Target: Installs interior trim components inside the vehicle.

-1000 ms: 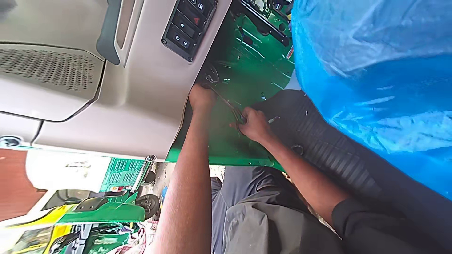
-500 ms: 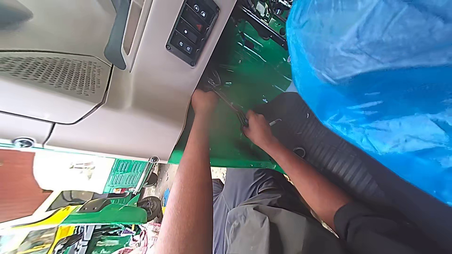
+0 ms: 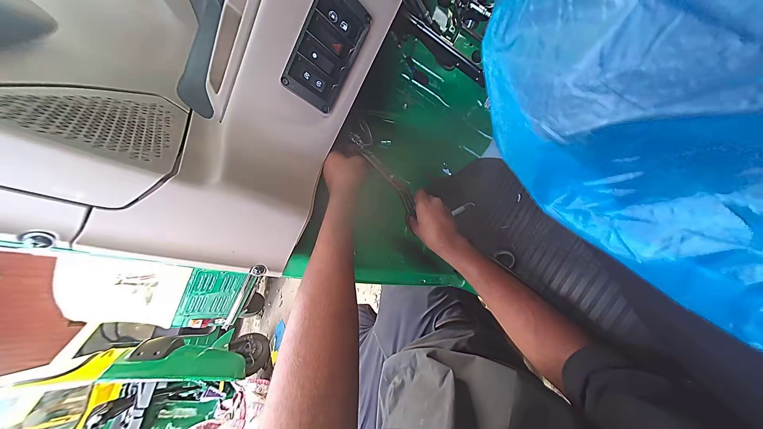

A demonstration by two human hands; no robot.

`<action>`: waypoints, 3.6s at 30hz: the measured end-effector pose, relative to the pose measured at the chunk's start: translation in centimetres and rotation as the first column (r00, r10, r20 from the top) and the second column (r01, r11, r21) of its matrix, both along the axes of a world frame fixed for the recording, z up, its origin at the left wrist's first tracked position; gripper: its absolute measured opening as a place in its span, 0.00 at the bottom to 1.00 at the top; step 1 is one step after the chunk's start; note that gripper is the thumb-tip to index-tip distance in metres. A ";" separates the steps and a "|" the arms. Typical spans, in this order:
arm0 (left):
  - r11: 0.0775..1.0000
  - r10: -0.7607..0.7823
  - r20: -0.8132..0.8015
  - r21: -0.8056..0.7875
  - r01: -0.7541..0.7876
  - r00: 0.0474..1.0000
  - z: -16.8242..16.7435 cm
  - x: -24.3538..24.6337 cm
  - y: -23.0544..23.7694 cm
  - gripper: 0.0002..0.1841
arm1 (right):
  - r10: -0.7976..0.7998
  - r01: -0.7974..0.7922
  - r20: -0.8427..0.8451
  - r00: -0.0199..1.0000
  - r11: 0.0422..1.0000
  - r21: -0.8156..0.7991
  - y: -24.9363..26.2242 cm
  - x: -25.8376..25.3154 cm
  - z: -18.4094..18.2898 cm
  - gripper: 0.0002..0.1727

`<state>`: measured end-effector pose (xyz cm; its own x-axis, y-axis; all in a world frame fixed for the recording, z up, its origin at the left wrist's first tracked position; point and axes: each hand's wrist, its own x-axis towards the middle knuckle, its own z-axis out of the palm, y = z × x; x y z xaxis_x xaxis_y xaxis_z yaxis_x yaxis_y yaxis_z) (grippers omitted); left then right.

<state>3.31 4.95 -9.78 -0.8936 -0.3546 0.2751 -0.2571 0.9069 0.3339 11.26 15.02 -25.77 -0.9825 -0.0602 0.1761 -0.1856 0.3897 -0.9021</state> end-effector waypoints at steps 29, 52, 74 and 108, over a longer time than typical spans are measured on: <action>0.940 -0.243 0.089 -0.227 0.257 0.966 0.4 0.0 -0.3 0.35 | -0.027 0.029 0.020 0.999 0.994 -0.108 1.5 -0.4 -0.2 0.15; 0.933 -0.252 0.217 -0.205 0.296 0.943 1.3 -0.6 -0.8 0.43 | -0.037 0.042 0.027 0.999 0.974 -0.224 1.2 0.5 0.1 0.16; 0.918 -0.201 0.033 -0.343 0.200 0.979 0.4 -0.3 0.0 0.32 | 0.485 -0.136 0.012 0.874 0.268 -0.954 1.9 1.2 0.3 0.21; 0.935 -0.239 0.185 -0.220 0.277 0.953 1.3 0.2 -0.2 0.09 | 0.006 -0.205 0.407 0.913 0.870 0.448 8.0 -1.6 -1.7 0.05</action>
<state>3.52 4.77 -8.49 -0.9832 -0.0467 0.1763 -0.0343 0.9967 0.0729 9.66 23.01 -27.46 -0.9471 -0.1446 -0.2865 0.0679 0.7823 -0.6191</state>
